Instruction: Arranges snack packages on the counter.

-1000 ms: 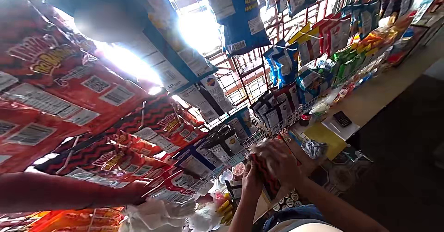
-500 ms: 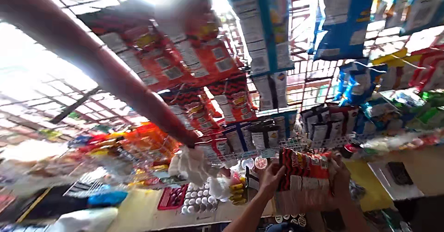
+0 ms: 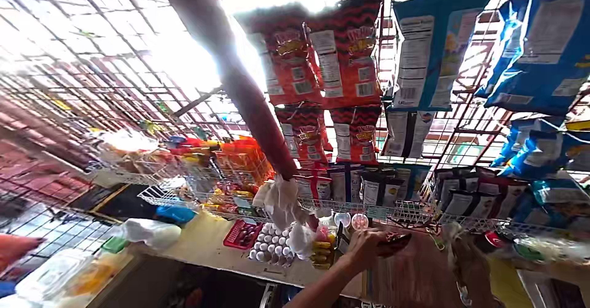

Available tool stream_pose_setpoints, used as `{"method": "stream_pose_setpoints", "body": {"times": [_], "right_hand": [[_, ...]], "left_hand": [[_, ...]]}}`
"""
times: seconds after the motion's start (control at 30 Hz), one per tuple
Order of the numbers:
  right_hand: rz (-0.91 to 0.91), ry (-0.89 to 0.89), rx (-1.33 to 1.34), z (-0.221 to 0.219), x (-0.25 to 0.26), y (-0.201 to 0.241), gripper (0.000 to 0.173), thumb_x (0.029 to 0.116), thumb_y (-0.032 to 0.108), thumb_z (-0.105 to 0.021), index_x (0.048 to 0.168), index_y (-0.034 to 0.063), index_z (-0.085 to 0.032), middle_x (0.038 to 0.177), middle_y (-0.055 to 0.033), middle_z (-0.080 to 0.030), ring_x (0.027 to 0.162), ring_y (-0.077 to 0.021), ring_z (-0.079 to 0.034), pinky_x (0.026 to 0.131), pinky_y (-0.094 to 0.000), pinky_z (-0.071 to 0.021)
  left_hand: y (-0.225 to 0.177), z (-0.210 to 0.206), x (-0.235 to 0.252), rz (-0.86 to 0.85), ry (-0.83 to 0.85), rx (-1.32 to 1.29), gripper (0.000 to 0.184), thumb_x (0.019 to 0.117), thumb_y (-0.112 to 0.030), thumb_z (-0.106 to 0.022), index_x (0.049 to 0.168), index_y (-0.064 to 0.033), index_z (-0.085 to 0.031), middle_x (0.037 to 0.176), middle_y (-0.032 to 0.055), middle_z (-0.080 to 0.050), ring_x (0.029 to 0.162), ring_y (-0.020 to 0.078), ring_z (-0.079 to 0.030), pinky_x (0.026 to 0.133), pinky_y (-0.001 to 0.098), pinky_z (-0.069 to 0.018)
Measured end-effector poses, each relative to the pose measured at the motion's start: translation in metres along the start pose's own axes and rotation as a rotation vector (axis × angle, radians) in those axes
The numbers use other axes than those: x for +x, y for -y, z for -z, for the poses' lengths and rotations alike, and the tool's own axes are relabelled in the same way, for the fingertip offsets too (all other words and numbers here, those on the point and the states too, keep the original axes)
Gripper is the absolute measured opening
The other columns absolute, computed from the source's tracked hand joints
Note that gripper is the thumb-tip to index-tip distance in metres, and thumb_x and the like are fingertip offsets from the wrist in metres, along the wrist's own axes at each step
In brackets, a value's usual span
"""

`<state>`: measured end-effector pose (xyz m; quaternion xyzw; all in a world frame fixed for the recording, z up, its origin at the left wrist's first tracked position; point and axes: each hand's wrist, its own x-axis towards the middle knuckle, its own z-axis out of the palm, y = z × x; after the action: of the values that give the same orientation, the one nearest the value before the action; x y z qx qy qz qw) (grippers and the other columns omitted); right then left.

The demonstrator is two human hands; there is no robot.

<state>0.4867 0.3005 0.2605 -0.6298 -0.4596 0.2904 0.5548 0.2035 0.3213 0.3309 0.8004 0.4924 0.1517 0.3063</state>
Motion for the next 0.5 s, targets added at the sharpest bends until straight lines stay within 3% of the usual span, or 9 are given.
{"method": "stream_pose_setpoints", "body": {"times": [0.07,0.1,0.17,0.27,0.37,0.5], "right_hand": [[0.358,0.224,-0.142,-0.011,0.005,0.024,0.032,0.0927,0.019,-0.068,0.112,-0.0064,-0.073,0.114,-0.0165,-0.072,0.104,-0.0247,-0.070,0.094,-0.0452,-0.0559],[0.521,0.332,-0.262,-0.020,0.009,0.035,0.035,0.0884,0.024,-0.073,0.113,-0.0011,-0.075,0.121,-0.0177,-0.071,0.112,-0.0321,-0.069,0.097,-0.0521,-0.0556],[0.666,0.569,-0.483,-0.038,0.006,0.061,0.037,0.0829,0.028,-0.081,0.112,0.0063,-0.078,0.120,-0.0152,-0.073,0.111,-0.0373,-0.070,0.091,-0.0574,-0.0567],[0.690,0.791,-0.662,-0.057,0.005,0.075,0.024,0.0825,0.020,-0.082,0.101,0.0056,-0.078,0.101,-0.0147,-0.076,0.099,-0.0377,-0.071,0.083,-0.0559,-0.0581],[0.642,0.861,-0.676,-0.058,0.010,0.081,0.018,0.0853,0.013,-0.076,0.100,0.0036,-0.077,0.099,-0.0164,-0.075,0.099,-0.0379,-0.071,0.085,-0.0574,-0.0568],[0.562,0.867,-0.665,-0.053,0.016,0.085,0.026,0.0875,0.016,-0.075,0.110,0.0032,-0.077,0.104,-0.0178,-0.075,0.101,-0.0394,-0.071,0.089,-0.0606,-0.0544]], "left_hand": [[-0.004,0.000,0.004,-0.040,0.113,0.158,0.021,0.1021,-0.011,-0.057,0.110,0.0003,-0.073,0.114,0.0196,-0.071,0.112,0.0366,-0.067,0.099,0.0546,-0.0498],[-0.005,-0.001,0.006,-0.078,0.125,0.215,0.021,0.1024,-0.009,-0.055,0.110,0.0017,-0.072,0.112,0.0205,-0.071,0.111,0.0376,-0.067,0.098,0.0543,-0.0506],[-0.009,-0.001,0.007,-0.171,0.055,0.259,0.018,0.1000,-0.003,-0.056,0.104,0.0035,-0.072,0.109,0.0201,-0.072,0.109,0.0373,-0.068,0.095,0.0530,-0.0527],[-0.004,0.002,0.006,-0.309,-0.095,0.264,0.014,0.0960,0.001,-0.060,0.097,0.0013,-0.074,0.099,0.0167,-0.074,0.099,0.0343,-0.071,0.087,0.0493,-0.0565],[0.007,0.012,0.001,-0.285,-0.114,0.231,0.014,0.0984,-0.008,-0.062,0.098,-0.0002,-0.074,0.100,0.0161,-0.074,0.100,0.0335,-0.071,0.088,0.0494,-0.0562],[0.026,0.032,-0.011,-0.189,-0.148,0.158,0.019,0.1000,-0.014,-0.062,0.099,0.0001,-0.074,0.102,0.0173,-0.073,0.102,0.0347,-0.070,0.092,0.0507,-0.0539]]}}
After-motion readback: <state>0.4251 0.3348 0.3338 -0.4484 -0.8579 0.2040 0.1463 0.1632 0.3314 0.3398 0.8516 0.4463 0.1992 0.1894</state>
